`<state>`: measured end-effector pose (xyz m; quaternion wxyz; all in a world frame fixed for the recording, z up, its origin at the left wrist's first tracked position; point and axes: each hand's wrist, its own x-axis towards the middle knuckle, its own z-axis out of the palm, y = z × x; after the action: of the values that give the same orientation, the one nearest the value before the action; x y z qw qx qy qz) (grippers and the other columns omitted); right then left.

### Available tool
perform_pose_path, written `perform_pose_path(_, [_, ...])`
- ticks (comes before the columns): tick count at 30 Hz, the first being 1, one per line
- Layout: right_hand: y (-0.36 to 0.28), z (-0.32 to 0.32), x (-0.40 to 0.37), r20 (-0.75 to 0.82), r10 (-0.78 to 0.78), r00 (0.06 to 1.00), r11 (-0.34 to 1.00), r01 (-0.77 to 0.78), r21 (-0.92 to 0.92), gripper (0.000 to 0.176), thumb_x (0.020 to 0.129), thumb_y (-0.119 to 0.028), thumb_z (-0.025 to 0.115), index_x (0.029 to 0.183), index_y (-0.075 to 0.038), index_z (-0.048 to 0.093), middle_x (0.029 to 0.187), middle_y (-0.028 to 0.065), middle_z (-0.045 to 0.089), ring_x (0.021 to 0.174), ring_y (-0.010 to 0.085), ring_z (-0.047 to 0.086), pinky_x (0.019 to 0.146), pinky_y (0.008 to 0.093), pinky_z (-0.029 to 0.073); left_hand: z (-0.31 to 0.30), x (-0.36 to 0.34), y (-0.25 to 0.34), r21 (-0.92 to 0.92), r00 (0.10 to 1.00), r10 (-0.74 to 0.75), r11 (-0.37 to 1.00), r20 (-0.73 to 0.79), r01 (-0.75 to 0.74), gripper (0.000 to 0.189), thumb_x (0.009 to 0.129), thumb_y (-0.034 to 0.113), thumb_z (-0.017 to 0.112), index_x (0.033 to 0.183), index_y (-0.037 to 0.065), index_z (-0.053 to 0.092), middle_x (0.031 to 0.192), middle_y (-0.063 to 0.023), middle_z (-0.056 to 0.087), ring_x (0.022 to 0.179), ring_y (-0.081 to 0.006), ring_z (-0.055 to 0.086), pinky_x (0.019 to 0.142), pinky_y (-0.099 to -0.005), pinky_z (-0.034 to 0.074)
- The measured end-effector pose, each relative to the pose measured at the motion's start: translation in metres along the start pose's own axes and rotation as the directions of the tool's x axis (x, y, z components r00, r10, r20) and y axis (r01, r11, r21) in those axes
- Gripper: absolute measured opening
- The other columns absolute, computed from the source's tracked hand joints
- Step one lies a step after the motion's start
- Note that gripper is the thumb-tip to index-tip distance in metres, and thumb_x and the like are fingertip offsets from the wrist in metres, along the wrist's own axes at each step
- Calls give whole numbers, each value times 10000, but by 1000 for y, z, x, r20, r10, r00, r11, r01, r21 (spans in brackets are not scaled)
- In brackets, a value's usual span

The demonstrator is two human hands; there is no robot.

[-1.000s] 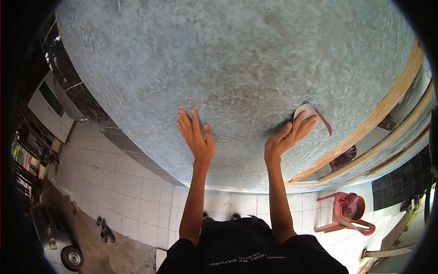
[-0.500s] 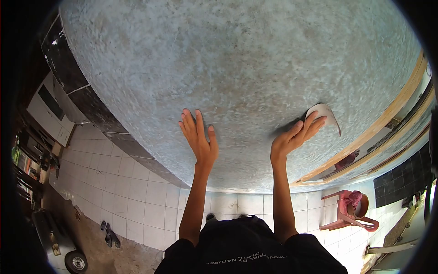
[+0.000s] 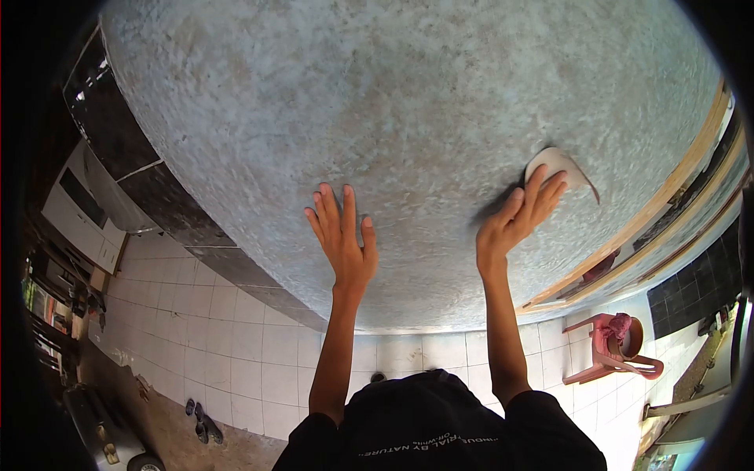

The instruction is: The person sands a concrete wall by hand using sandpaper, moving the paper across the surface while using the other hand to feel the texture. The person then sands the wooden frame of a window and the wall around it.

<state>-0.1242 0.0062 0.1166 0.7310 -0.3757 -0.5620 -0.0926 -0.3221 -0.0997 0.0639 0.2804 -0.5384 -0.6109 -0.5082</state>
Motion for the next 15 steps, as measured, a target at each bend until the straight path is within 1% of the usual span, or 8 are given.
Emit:
perform_pose_path(2, [-3, 5, -44, 206, -189, 960, 980, 199, -28, 466, 992, -279, 459, 1412, -80, 488, 1540, 213, 295, 1441, 439, 183, 1136, 615, 86, -2, 3, 0, 32, 1000, 17, 999, 24, -18, 551, 1031, 320, 368, 1499, 37, 302, 1599, -203, 106, 1483, -376, 50, 1158, -567, 1])
perform_pose_path(5, [1, -1, -92, 491, -417, 765, 875, 484, -11, 454, 967, -276, 496, 1402, -146, 514, 1500, 228, 359, 1412, 445, 262, 1130, 625, 133, -7, 11, -3, 19, 999, 38, 999, 28, -38, 556, 1030, 328, 369, 1499, 38, 303, 1599, -203, 105, 1484, -374, 43, 1158, -567, -4])
perform_pose_path(6, [5, -2, -86, 491, -414, 767, 875, 484, -17, 454, 967, -276, 496, 1402, -146, 514, 1500, 228, 359, 1412, 445, 262, 1130, 625, 133, -9, 13, -3, 14, 999, 41, 999, 31, -42, 556, 1030, 328, 369, 1499, 38, 303, 1599, -203, 105, 1484, -374, 43, 1158, -567, -4])
perform_pose_path(8, [13, 2, -57, 310, -329, 892, 930, 362, -56, 450, 983, -268, 470, 1405, -117, 504, 1511, 224, 341, 1417, 443, 249, 1141, 600, 122, -14, 17, -6, 21, 998, 46, 999, 44, -47, 559, 1029, 333, 371, 1500, 40, 303, 1600, -200, 105, 1485, -371, 47, 1159, -565, -5])
perform_pose_path(9, [2, -1, -28, 235, -202, 951, 973, 223, -66, 449, 1004, -255, 428, 1417, -87, 483, 1531, 229, 302, 1434, 438, 209, 1152, 576, 96, -16, 18, -8, 21, 998, 44, 999, 47, -45, 559, 1029, 333, 371, 1500, 40, 303, 1600, -200, 105, 1485, -371, 47, 1159, -565, -5])
perform_pose_path(10, [-5, -2, -11, 237, -201, 950, 973, 222, -65, 449, 1004, -255, 428, 1417, -87, 483, 1531, 229, 302, 1434, 438, 209, 1152, 576, 96, -18, 19, -11, 25, 998, 51, 998, 45, -52, 560, 1029, 336, 371, 1500, 40, 303, 1600, -198, 107, 1485, -368, 48, 1159, -563, -4])
perform_pose_path(12, [-14, -2, 7, 33, 64, 997, 998, -64, 10, 449, 1047, -246, 337, 1426, -35, 454, 1549, 248, 246, 1459, 418, 147, 1164, 533, 85, -20, 22, -15, 29, 997, 60, 998, 43, -61, 560, 1029, 338, 371, 1499, 41, 304, 1600, -196, 110, 1486, -366, 49, 1160, -562, -4])
perform_pose_path(15, [-30, 12, -43, 151, -34, 988, 999, 37, -18, 457, 1019, -249, 391, 1433, -64, 455, 1553, 246, 236, 1452, 441, 139, 1154, 574, 66, -21, 23, -16, -14, 999, 31, 999, -11, -31, 522, 1012, 290, 412, 1476, 54, 367, 1585, -204, 175, 1489, -340, 78, 1172, -540, 6])
